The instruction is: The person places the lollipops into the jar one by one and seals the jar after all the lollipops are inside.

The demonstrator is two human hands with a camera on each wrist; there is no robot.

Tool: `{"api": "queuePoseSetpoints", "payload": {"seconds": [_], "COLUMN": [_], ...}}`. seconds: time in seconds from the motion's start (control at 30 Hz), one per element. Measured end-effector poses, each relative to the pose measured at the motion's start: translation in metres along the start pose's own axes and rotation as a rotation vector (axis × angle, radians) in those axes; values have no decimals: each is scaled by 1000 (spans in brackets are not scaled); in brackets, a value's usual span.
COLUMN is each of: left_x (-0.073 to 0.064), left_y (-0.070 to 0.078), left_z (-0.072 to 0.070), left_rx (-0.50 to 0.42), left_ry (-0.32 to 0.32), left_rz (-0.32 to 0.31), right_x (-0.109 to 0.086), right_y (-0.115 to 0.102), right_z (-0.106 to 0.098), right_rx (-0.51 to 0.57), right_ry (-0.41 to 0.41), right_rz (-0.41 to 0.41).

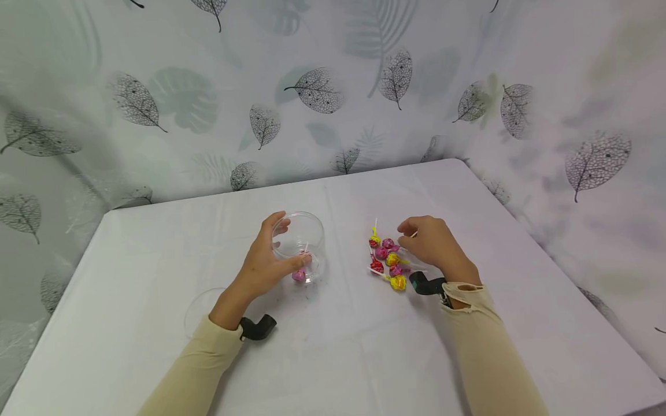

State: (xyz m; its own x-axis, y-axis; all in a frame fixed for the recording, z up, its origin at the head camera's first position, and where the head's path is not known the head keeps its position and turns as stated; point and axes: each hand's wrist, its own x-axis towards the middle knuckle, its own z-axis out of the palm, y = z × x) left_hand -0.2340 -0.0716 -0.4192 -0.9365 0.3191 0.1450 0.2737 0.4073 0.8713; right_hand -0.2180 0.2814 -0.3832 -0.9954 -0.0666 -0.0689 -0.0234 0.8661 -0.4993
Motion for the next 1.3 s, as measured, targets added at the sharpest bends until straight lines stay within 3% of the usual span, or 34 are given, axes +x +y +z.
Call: {"api": "queuePoseSetpoints", "payload": {"seconds": [0.47, 0.9, 1.3], "left_x": [0, -1, 0], "left_y": [0, -1, 0], "left_z": [-1, -1, -1], "left_rx": [-14, -20, -9], "left_ry": [3, 4, 8], "left_rz": [-7, 7, 15], "right_x": [-2, -1, -2], "right_y": [5, 3, -7], "right_z": [9, 12, 13], "right_rx": [15, 5, 89], "right_ry": [-112, -51, 56], "right_rz": [2, -37, -13]}}
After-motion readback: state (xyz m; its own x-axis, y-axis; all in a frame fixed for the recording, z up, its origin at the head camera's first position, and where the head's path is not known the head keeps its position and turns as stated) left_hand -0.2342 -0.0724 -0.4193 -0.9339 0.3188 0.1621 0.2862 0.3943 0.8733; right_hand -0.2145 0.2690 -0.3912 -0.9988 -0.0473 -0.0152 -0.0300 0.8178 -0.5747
